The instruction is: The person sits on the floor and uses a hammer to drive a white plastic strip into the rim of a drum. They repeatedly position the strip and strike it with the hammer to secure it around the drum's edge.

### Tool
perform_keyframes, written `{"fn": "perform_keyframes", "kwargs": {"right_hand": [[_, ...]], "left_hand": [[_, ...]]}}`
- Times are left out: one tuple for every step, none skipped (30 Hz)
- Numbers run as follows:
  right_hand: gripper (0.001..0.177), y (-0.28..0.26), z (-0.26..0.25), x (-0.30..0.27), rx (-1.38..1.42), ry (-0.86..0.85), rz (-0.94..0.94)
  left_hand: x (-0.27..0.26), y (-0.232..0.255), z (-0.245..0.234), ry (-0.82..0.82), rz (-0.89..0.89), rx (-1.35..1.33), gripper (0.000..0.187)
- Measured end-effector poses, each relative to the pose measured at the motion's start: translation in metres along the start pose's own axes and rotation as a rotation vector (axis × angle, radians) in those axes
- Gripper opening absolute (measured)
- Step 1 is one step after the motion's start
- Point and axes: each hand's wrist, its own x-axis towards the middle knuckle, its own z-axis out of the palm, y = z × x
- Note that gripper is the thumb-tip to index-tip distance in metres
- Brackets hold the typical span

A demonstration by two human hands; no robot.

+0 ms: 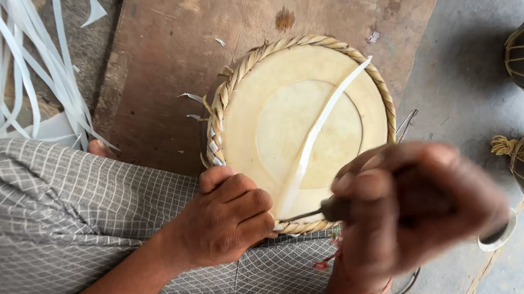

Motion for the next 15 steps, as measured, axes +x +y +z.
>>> {"fn": "perform_keyframes", "kwargs": {"right_hand": [[0.027, -0.001, 0.004, 0.001, -0.09, -0.068, -0.014], [0.028, -0.004, 0.007, 0.0, -0.188, -0.142, -0.019], [0.029, -0.002, 0.008, 0.001, -0.183, -0.246, 0.0], [0.031, 0.002, 0.011, 0.002, -0.175, -0.341, 0.014], [0.033, 0.005, 0.013, 0.004, -0.15, -0.382, 0.022], [0.035, 0.012, 0.017, 0.007, -0.124, -0.423, 0.018], [0.034, 0.016, 0.02, 0.009, -0.105, -0.407, 0.016], [0.034, 0.02, 0.02, 0.009, -0.089, -0.394, 0.019], [0.032, 0.026, 0.019, 0.009, -0.021, -0.486, 0.055], [0.03, 0.034, 0.019, 0.009, 0.047, -0.574, 0.095], [0.029, 0.037, 0.018, 0.005, 0.089, -0.577, 0.158], [0.027, 0.041, 0.018, 0.001, 0.132, -0.579, 0.221], [0.026, 0.042, 0.019, -0.006, 0.149, -0.495, 0.307], [0.026, 0.042, 0.019, -0.012, 0.167, -0.415, 0.393], [0.021, 0.044, 0.014, -0.012, 0.448, -0.391, 0.465]], "left_hand": [[0.001, 0.0, 0.0, 0.014, -0.009, 0.001, 0.018], [0.0, 0.0, -0.001, 0.008, -0.007, 0.004, 0.019], [0.0, -0.001, -0.002, 0.002, -0.005, 0.007, 0.02], [0.001, -0.003, -0.004, -0.007, 0.006, 0.014, 0.022], [0.001, -0.001, -0.006, -0.015, -0.005, 0.008, 0.023], [0.003, 0.0, -0.006, -0.014, -0.01, 0.01, 0.024], [0.005, -0.001, -0.007, -0.014, -0.014, 0.011, 0.025], [0.005, -0.001, -0.007, -0.01, -0.015, 0.009, 0.025], [0.005, -0.001, -0.007, -0.007, -0.016, 0.006, 0.025], [0.004, -0.002, -0.007, -0.007, -0.016, 0.001, 0.025], [0.003, -0.002, -0.006, -0.012, -0.024, -0.015, 0.025], [0.003, -0.002, -0.004, -0.016, -0.033, -0.03, 0.024], [0.002, -0.003, -0.003, -0.02, -0.042, -0.044, 0.024], [0.0, -0.003, -0.003, -0.02, -0.034, -0.05, 0.024], [-0.002, -0.003, -0.003, -0.02, -0.027, -0.056, 0.025]]}}
